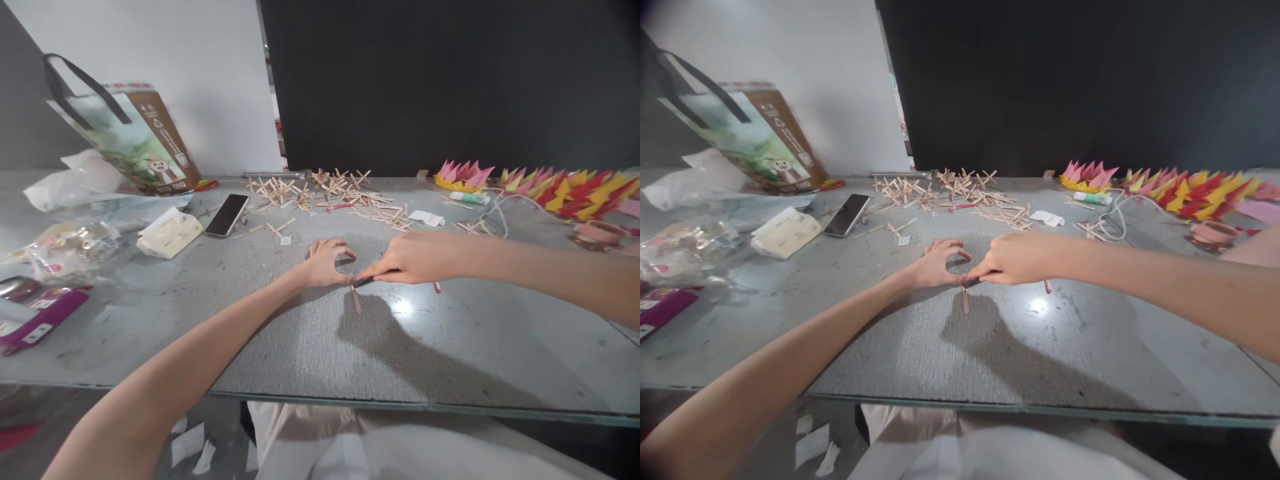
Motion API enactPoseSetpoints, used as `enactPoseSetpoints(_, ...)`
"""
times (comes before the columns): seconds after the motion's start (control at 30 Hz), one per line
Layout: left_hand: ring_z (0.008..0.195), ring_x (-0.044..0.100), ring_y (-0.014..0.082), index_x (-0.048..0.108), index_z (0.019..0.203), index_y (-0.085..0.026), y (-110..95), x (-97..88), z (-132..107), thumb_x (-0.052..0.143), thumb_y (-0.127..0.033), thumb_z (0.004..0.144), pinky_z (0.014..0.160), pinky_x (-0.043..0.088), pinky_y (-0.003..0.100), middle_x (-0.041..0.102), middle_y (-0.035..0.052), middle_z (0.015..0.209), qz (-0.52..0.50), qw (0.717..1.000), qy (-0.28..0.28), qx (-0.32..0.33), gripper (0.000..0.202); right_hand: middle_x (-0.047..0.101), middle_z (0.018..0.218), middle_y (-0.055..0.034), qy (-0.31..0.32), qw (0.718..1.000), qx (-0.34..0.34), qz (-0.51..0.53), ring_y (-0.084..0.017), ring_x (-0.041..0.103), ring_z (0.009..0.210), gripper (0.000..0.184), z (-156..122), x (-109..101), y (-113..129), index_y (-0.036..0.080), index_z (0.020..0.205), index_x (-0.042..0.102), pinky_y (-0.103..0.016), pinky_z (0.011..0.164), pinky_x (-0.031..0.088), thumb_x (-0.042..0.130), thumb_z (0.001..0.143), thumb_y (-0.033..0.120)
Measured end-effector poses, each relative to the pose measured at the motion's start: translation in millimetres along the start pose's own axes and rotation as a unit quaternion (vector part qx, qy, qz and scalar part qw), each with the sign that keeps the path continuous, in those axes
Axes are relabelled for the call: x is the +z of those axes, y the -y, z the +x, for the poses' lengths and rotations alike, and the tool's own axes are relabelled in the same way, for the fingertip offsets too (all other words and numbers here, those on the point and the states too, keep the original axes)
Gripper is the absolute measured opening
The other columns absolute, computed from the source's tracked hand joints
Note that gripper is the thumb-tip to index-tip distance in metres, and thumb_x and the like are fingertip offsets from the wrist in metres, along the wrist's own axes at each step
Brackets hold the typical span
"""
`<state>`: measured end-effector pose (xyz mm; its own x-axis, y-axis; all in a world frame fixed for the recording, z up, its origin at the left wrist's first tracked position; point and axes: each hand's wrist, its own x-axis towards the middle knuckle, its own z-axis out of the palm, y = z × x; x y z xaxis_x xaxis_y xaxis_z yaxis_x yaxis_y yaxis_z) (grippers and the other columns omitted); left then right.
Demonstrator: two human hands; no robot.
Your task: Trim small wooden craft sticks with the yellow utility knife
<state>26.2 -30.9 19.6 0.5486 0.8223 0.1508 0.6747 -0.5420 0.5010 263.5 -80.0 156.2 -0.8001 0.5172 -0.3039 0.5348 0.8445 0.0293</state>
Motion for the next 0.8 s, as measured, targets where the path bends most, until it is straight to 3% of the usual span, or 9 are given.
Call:
enactPoseSetpoints(0.27, 0.152, 0.037, 0.0380, 0.075, 0.123, -0.031, -3.2, -1.5, -0.7, 0.081, -0.072, 0.075, 0.126, 0.022, 0.060, 0.050, 0.0109, 0.158, -0.004, 1.000, 0.006, -0.005, 0.063, 0.079, 0.076, -0.0040, 0.007, 1.000, 0.013, -0.007, -0.013, 0.053, 0.053, 0.041, 0.7, 2.9, -1.9, 0.042, 0.140, 0.072, -0.027, 0.053, 0.024, 0.050, 0.107, 0.030)
enactPoseSetpoints(0.8, 0.153, 0.035, 0.0381, 0.074, 0.126, -0.031, -2.2, -1.7, -1.0, 0.077, -0.071, 0.078, 0.126, 0.022, 0.060, 0.049, 0.0100, 0.159, 0.000, 1.000, 0.020, -0.007, 0.062, 0.074, 0.065, -0.0016, 0.004, 1.000, 0.010, -0.010, -0.012, 0.050, 0.046, 0.042, 0.9, 1.2, 1.4, 0.043, 0.139, 0.072, -0.027, 0.052, 0.022, 0.050, 0.107, 0.027)
